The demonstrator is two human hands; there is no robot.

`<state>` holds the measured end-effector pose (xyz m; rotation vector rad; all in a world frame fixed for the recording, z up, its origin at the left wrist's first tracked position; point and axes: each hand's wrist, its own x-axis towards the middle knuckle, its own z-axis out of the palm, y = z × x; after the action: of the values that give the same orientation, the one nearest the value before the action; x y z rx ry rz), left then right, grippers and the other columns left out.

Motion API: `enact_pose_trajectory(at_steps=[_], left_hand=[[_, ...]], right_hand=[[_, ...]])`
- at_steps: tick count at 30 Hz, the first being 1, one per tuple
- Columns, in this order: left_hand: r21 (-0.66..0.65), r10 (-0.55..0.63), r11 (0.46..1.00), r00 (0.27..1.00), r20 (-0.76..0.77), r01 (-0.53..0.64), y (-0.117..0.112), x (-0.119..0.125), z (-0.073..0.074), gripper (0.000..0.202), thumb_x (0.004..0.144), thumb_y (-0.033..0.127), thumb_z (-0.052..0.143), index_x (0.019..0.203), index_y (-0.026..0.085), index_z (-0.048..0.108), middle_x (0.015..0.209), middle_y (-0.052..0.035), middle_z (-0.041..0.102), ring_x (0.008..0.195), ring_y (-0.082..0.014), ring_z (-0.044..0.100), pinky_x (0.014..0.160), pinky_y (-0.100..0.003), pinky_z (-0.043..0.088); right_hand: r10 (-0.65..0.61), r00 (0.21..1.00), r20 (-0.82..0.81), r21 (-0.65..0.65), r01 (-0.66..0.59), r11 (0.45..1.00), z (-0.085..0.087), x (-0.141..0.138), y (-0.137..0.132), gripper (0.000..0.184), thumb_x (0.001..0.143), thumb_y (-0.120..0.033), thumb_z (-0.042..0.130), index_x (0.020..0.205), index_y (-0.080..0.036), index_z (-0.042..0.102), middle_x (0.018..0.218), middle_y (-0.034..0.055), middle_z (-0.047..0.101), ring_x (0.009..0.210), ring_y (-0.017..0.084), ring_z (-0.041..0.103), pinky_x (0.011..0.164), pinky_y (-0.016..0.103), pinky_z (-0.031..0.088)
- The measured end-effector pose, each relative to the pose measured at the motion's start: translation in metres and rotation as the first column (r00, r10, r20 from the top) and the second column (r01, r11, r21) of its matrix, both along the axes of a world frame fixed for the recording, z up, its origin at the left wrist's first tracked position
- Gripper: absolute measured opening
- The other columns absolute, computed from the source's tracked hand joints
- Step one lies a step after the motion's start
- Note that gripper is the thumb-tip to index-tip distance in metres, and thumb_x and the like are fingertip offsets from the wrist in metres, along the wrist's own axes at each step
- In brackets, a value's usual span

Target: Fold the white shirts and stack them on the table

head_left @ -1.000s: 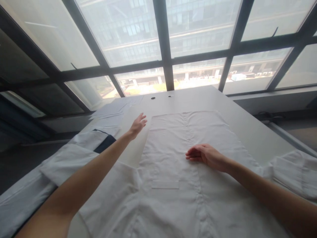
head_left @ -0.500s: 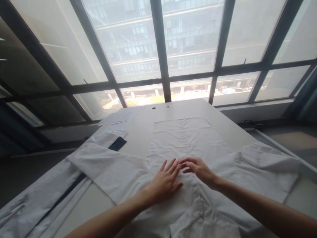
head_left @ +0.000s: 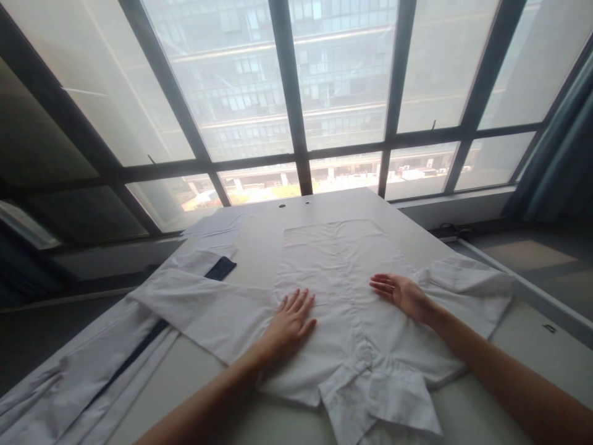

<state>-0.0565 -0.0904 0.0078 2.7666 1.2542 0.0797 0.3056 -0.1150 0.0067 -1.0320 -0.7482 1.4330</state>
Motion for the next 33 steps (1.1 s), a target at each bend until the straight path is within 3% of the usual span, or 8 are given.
enact_pose_trajectory(at_steps=[4,10,12,16,22,28,30,33], left_hand=[[0.040,0.025,0.999,1.000,0.014,-0.025,0.004,-0.013,-0.004,0.064,0.104,0.057,0.031,0.159,0.025,0.029,0.166,-0.0108,0.021,0.154,-0.0295,0.014,0.123,-0.051,0.019],[0.055,0.021,0.998,1.000,0.019,-0.022,0.004,-0.009,-0.005,0.062,0.103,0.056,0.033,0.158,0.026,0.032,0.166,-0.0110,0.022,0.153,-0.0314,0.016,0.122,-0.052,0.020],[0.052,0.029,0.998,0.999,0.014,-0.030,0.003,-0.009,-0.005,0.062,0.103,0.055,0.034,0.158,0.026,0.033,0.166,-0.0108,0.022,0.153,-0.0314,0.016,0.122,-0.053,0.020],[0.031,0.039,0.999,0.999,-0.004,-0.039,0.003,-0.007,-0.002,0.063,0.103,0.056,0.034,0.158,0.024,0.033,0.166,-0.0109,0.020,0.154,-0.0314,0.014,0.122,-0.052,0.019],[0.040,0.033,0.999,0.999,0.000,-0.033,0.006,-0.008,-0.007,0.064,0.103,0.058,0.031,0.158,0.025,0.032,0.166,-0.0104,0.020,0.154,-0.0311,0.013,0.123,-0.052,0.017],[0.077,0.021,0.997,1.000,0.023,-0.023,0.010,-0.011,-0.014,0.063,0.103,0.057,0.031,0.158,0.025,0.033,0.166,-0.0105,0.021,0.153,-0.0305,0.016,0.122,-0.051,0.018],[0.090,0.021,0.996,0.999,0.029,-0.023,0.011,-0.011,-0.015,0.063,0.103,0.057,0.032,0.157,0.025,0.035,0.165,-0.0106,0.023,0.153,-0.0310,0.018,0.122,-0.051,0.019],[0.101,0.023,0.995,0.999,0.029,-0.026,0.011,-0.011,-0.017,0.062,0.103,0.057,0.033,0.157,0.026,0.035,0.165,-0.0103,0.024,0.153,-0.0311,0.019,0.122,-0.051,0.020]], right_hand=[[-0.233,0.967,0.103,-0.002,0.235,0.972,-0.003,0.031,0.007,0.019,0.088,-0.035,0.058,0.096,-0.020,0.067,0.124,0.0182,0.066,0.118,0.030,0.065,0.100,0.045,0.054],[-0.318,0.921,0.227,0.136,0.293,0.946,-0.005,0.030,0.008,0.022,0.085,-0.036,0.061,0.096,-0.020,0.069,0.117,0.0131,0.070,0.101,0.026,0.071,0.089,0.040,0.059],[-0.356,0.831,0.428,0.226,0.283,0.932,-0.006,0.030,0.008,0.026,0.082,-0.037,0.063,0.097,-0.018,0.071,0.103,0.0121,0.073,0.093,0.026,0.072,0.081,0.038,0.059],[-0.384,0.534,0.753,0.349,0.171,0.922,-0.006,0.039,0.010,0.030,0.080,-0.035,0.059,0.098,-0.016,0.073,0.094,0.0116,0.076,0.086,0.025,0.071,0.075,0.035,0.056],[-0.332,0.299,0.895,0.315,0.105,0.943,0.002,0.070,0.009,0.029,0.083,-0.028,0.054,0.099,-0.016,0.075,0.098,0.0119,0.077,0.085,0.023,0.071,0.080,0.033,0.054],[-0.276,-0.032,0.961,0.277,0.198,0.940,0.006,0.144,0.003,0.044,0.077,-0.011,0.051,0.114,-0.010,0.074,0.117,0.0180,0.073,0.110,0.028,0.068,0.099,0.035,0.048],[-0.224,-0.077,0.972,0.236,0.250,0.939,0.004,0.172,-0.001,0.051,0.074,-0.007,0.050,0.120,-0.007,0.072,0.122,0.0196,0.071,0.117,0.030,0.065,0.103,0.035,0.046],[-0.155,-0.059,0.986,0.166,0.298,0.940,-0.003,0.202,-0.006,0.058,0.071,-0.004,0.049,0.125,-0.004,0.069,0.120,0.0205,0.071,0.114,0.031,0.067,0.098,0.034,0.049]])
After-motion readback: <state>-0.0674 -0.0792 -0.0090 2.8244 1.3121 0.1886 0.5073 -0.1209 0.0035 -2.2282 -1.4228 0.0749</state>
